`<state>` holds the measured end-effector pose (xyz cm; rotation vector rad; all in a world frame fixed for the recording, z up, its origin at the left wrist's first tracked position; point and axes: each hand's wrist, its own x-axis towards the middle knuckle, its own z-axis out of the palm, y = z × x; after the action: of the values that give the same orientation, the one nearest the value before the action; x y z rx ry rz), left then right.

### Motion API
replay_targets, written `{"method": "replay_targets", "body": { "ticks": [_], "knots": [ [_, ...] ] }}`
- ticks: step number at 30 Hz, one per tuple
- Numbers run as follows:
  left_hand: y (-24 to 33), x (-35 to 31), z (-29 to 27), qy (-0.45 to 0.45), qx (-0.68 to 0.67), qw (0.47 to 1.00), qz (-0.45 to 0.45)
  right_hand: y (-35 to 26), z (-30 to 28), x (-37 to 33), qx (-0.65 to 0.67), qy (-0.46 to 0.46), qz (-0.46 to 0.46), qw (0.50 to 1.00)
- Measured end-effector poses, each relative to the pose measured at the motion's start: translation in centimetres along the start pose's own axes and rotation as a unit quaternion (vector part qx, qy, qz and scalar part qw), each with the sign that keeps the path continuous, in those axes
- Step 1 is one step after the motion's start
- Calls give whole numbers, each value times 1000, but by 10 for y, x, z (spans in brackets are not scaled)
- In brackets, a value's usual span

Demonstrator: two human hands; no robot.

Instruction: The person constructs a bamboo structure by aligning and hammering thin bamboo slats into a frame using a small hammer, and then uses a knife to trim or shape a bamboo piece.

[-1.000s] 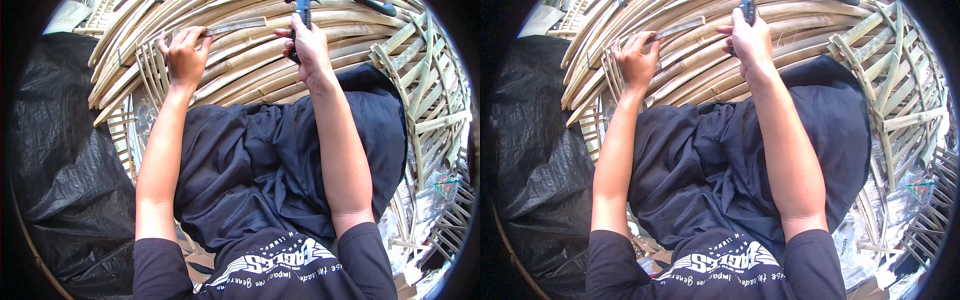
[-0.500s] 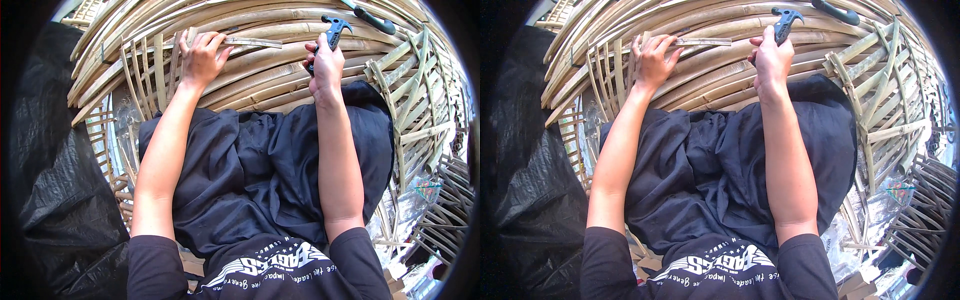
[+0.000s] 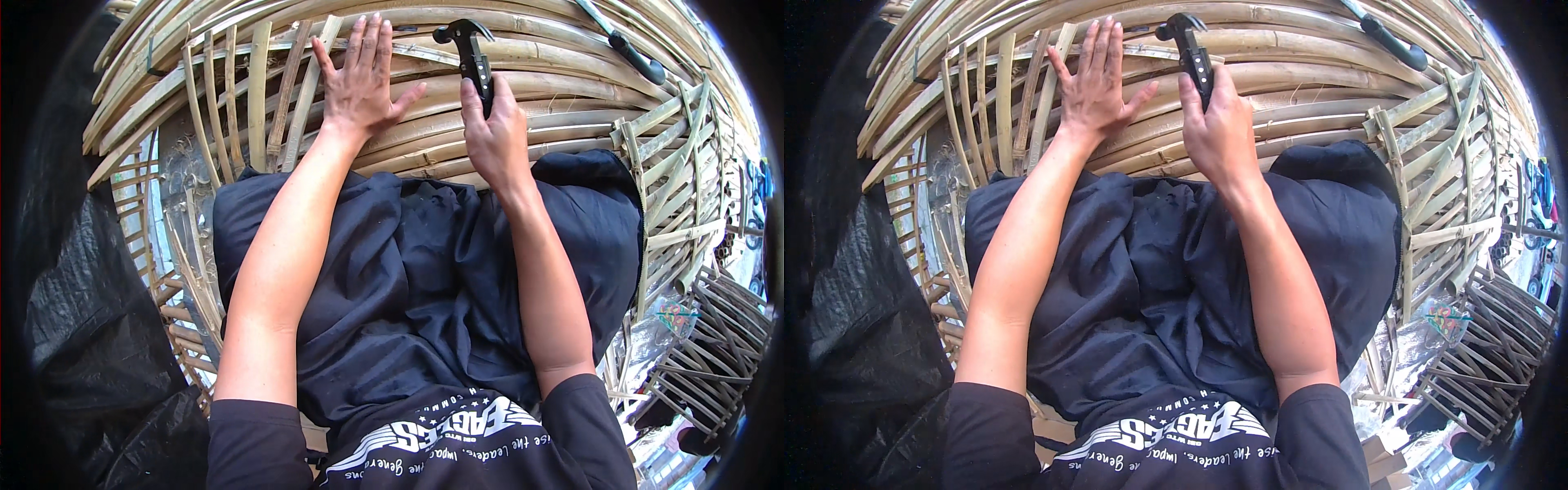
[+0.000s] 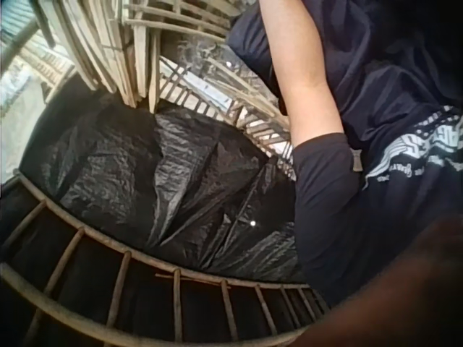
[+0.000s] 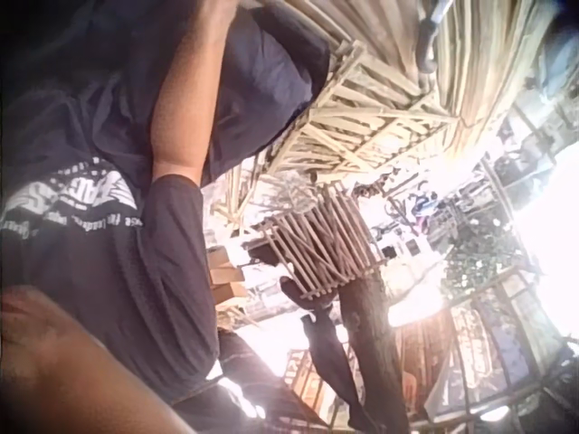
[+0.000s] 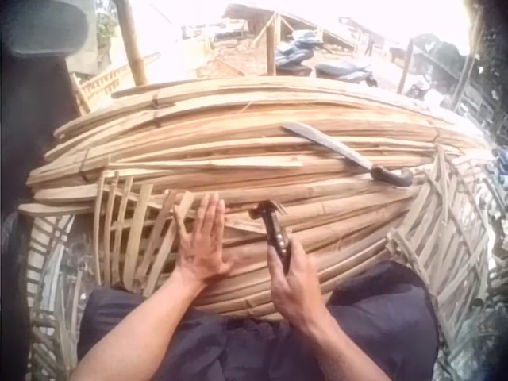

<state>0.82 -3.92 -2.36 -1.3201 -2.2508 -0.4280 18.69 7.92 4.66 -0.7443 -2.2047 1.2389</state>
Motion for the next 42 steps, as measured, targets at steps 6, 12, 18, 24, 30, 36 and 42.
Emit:
{"method": "replay_targets", "body": {
  "ticks": [6,12,18,24,30,36,42],
  "knots": [
    [0,-1,4,16,-13,1000,-3,-2,14,-5,-30,-24,-15,999],
    [1,-1,1,28,-12,1000,0,-5,18,-5,-21,-11,-15,1000],
    [7,5,-8,-25,24,999,-17,0,29,-8,18,62,-29,997],
    [6,2,-8,-33,10,999,-22,-13,24,-12,-22,56,-85,995],
    [7,3,-10,-56,-1,998,-31,-10,30,-7,-133,-13,-71,989],
    [9,3,-9,-52,10,998,-27,-20,22,-6,-127,2,-76,989],
    [6,5,-6,-31,-8,999,-25,-23,26,-8,-53,59,-138,987]
  ]
}}
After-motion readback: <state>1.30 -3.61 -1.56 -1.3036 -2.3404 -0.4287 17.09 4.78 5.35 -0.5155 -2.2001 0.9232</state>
